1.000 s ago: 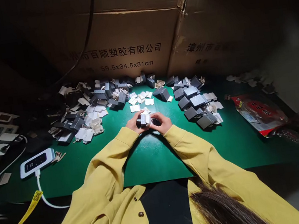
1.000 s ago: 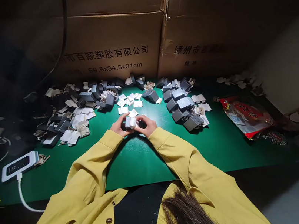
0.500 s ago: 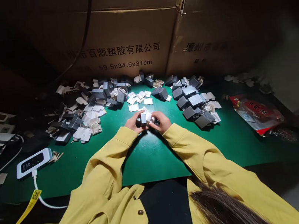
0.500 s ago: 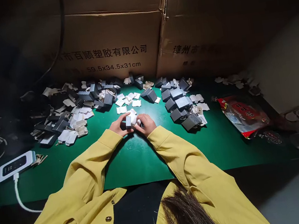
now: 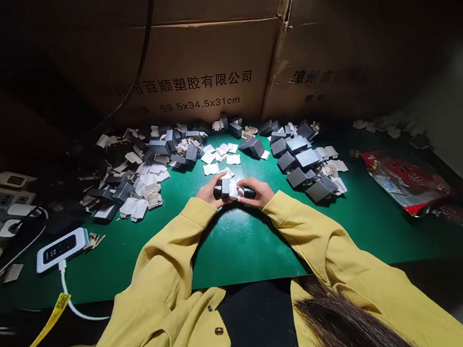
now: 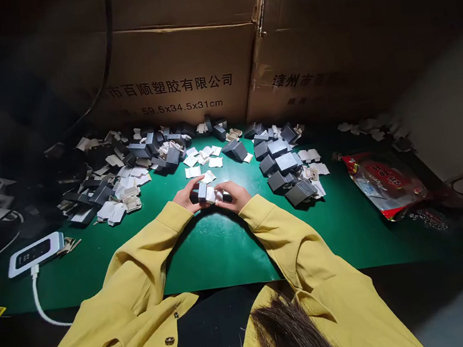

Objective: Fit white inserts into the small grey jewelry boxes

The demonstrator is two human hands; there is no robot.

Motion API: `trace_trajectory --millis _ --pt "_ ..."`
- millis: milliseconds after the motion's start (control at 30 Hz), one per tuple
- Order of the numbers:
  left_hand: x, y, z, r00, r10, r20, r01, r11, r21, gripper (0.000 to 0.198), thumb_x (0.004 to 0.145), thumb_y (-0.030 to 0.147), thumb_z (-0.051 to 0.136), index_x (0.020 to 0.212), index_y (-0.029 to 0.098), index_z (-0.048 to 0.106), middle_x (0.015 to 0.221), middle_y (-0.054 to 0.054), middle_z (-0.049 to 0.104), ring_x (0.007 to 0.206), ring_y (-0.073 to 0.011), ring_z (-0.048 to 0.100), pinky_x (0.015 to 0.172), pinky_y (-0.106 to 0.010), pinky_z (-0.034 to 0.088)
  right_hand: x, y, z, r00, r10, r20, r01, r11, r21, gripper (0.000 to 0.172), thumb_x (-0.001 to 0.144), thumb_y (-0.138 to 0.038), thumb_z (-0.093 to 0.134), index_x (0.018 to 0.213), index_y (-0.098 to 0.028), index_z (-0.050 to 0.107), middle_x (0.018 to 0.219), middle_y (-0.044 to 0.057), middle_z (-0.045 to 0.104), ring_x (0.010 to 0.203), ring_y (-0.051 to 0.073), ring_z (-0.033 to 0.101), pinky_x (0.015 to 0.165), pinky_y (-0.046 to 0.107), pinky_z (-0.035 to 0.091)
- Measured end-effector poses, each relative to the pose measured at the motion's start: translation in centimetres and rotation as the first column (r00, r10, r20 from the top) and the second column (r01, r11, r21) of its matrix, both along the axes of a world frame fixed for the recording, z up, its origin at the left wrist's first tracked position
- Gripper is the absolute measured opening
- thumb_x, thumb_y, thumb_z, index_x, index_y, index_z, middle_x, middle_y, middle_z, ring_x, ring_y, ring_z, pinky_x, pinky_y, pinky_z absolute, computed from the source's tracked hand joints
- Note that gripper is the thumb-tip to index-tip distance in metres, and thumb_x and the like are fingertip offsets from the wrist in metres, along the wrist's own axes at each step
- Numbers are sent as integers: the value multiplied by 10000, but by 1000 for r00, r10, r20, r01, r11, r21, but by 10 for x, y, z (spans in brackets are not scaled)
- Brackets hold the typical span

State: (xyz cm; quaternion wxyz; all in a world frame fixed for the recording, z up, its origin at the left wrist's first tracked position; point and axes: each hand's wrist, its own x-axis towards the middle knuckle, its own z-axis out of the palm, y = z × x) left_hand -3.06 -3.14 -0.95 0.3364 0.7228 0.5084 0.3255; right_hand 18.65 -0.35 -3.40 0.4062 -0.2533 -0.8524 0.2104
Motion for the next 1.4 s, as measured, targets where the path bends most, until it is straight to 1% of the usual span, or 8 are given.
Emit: trace_trajectory --millis 133,233,400,467,633,767,1100,1400 --pt "0 0 0 1000 0 12 0 1000 -14 839 610 274 759 1366 214 401 1147 -72 656 983 -222 654 916 -363 488 1 -1 0 999 -7 45 8 1000 -22 370 810 -420 629 1095 -190 574 994 86 686 900 203 651 771 350 549" --pt "0 1 1 999 -14 38 15 1000 -17 854 599 284 766 1369 202 404 1125 -73 668 959 -224 663 899 -360 498 1 1 -2 993 -15 114 15 1000 4 360 809 -409 628 1091 -189 587 1022 90 693 932 212 649 853 391 532" --pt "-2 2 1 996 -33 83 36 999 -40 896 590 287 775 1393 226 382 1133 -70 662 903 -203 673 864 -345 518 0 4 -7 966 -28 258 -9 990 142 165 831 -324 602 941 -210 646 1080 79 697 1007 217 639 975 449 461" --pt "-2 2 -1 995 -36 90 41 998 -47 902 589 278 779 1396 231 378 1125 -69 661 895 -197 672 863 -344 520 0 3 -8 963 -32 267 -14 986 169 114 843 -297 588 882 -213 653 1116 78 690 1038 228 627 984 475 445" --pt "-3 3 -3 998 -28 63 29 999 -19 864 599 266 783 1374 212 406 1136 -78 645 938 -198 654 889 -356 513 5 1 -10 950 -92 298 4 959 283 137 865 -296 576 927 -213 666 1119 75 691 1151 265 564 1007 517 415" --pt "-3 3 -5 998 -29 54 30 999 -10 870 590 272 789 1372 202 415 1129 -81 642 940 -200 648 898 -359 505 8 1 -11 964 -84 253 -7 941 340 143 866 -327 590 925 -233 680 1068 65 705 1110 253 576 977 506 445" --pt "-5 7 -12 997 -41 63 43 998 -42 874 585 311 786 1371 246 409 1127 -78 653 999 -224 637 921 -382 489 16 -3 -1 943 -18 331 -48 981 190 186 847 -324 605 1001 -276 698 1085 49 706 1067 246 591 1000 532 418" --pt "-3 4 -9 992 -38 118 42 999 -31 856 605 299 778 1372 234 404 1125 -90 660 941 -210 660 898 -388 503 14 -4 0 978 -50 202 11 982 187 186 849 -304 583 986 -257 699 1013 53 721 990 245 586 881 466 479"
